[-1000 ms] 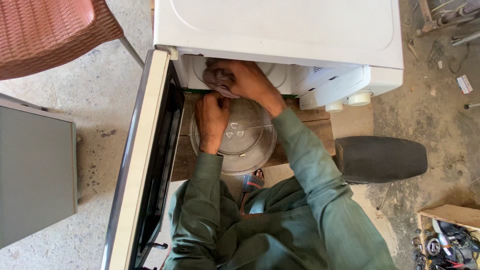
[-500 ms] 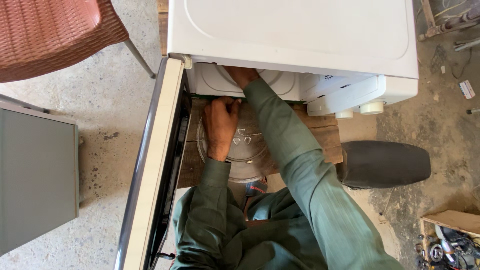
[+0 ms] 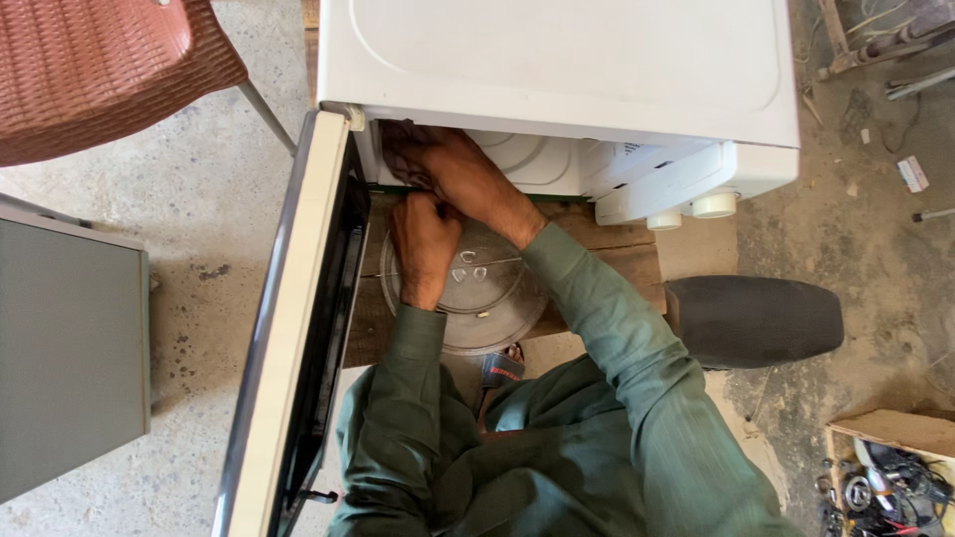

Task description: The person opens a white microwave, removes the glass turntable, and wipes the interior and control panel with a cloth. The turntable is set aside on the wooden surface, and the person continues wiping the inside surfaces and exterior knobs.

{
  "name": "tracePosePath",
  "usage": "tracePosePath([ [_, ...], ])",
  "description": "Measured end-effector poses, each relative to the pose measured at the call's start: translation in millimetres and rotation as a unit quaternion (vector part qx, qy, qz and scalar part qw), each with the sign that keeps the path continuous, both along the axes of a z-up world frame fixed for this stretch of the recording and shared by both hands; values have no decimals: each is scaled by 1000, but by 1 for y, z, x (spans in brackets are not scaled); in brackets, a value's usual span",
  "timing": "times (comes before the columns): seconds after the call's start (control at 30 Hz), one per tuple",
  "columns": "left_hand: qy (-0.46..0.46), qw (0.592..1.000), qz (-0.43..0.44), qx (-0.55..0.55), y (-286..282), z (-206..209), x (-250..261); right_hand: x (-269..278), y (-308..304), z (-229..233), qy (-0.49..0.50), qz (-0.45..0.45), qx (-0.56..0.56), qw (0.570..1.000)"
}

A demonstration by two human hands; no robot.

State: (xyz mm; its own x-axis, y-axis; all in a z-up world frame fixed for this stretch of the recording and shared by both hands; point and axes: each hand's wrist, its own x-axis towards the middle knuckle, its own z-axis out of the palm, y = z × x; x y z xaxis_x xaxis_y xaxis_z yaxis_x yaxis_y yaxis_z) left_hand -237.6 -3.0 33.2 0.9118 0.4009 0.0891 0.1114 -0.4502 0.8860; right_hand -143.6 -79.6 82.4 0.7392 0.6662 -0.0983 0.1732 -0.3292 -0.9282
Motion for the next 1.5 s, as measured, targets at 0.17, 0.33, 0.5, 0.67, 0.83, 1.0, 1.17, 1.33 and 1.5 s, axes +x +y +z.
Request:
tracePosePath([
  [0.17,-9,1000,-2,2,1,3,-1,-11,-28,17,-368,115,-148,911],
  [0.33,13,1000,-14,-3,0,16,-4,-14,-78,21,-363,69,-223,902],
  [0.5,21,1000,-10,-15,0,22,-5,-13,-111,-1,-352,-94,-363,858],
  [0.67,14,1000,-9,-18,0,18,-3,19,-106,-36,-433,-107,-406,798],
  [0.83,18,999,-12,-24,-1,15,-2,80,-87,-32,-247,-186,-384,870],
  [1.0,8,1000,-10,-18,0,15,-1,107,-79,-28,-169,-228,-373,883],
  [1.17,39,998,-17,-45,-1,14,-1,96,-45,-43,-125,-187,-299,927],
  [1.33,16,999,-8,-28,0,11,-1,68,16,-46,-72,-96,-162,980],
  [1.5,-13,1000,-5,-16,-1,10,1,46,24,-34,-200,-3,-277,940],
])
